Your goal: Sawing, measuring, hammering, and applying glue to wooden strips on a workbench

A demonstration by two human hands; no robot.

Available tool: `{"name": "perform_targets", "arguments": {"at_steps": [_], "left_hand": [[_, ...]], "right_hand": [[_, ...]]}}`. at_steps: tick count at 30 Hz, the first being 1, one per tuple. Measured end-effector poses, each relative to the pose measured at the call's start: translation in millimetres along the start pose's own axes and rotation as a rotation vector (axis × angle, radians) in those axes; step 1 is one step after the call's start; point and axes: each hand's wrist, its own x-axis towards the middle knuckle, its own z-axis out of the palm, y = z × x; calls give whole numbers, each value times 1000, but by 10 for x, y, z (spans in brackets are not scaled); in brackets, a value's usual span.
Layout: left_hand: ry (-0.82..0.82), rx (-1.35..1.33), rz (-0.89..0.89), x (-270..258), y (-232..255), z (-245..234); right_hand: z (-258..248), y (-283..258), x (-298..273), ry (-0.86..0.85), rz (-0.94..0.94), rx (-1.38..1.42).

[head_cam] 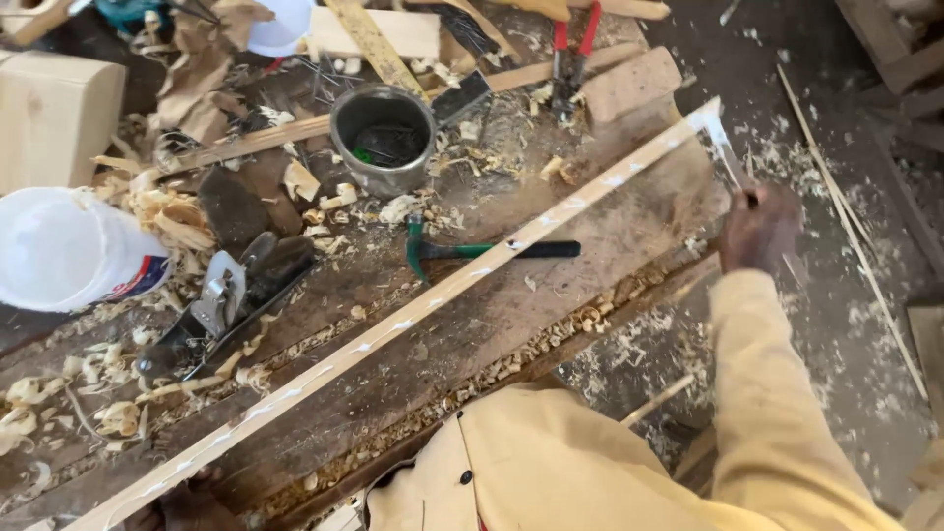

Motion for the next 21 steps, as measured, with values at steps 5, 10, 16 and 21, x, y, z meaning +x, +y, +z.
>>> {"name": "perform_targets", "arguments": {"at_steps": [5,10,16,21], "left_hand": [[53,-71,-134,183,66,431],[-20,-3,8,368,-513,-66],[22,-1,-146,13,438,661],[-57,-75,-196,166,144,402]], "right_hand": [[-182,-92,231,-41,32,108],[-66,-124,440,-203,465,608],[-486,-527,223,-457,520,826],[-179,-211,167,-207,155,362]]}}
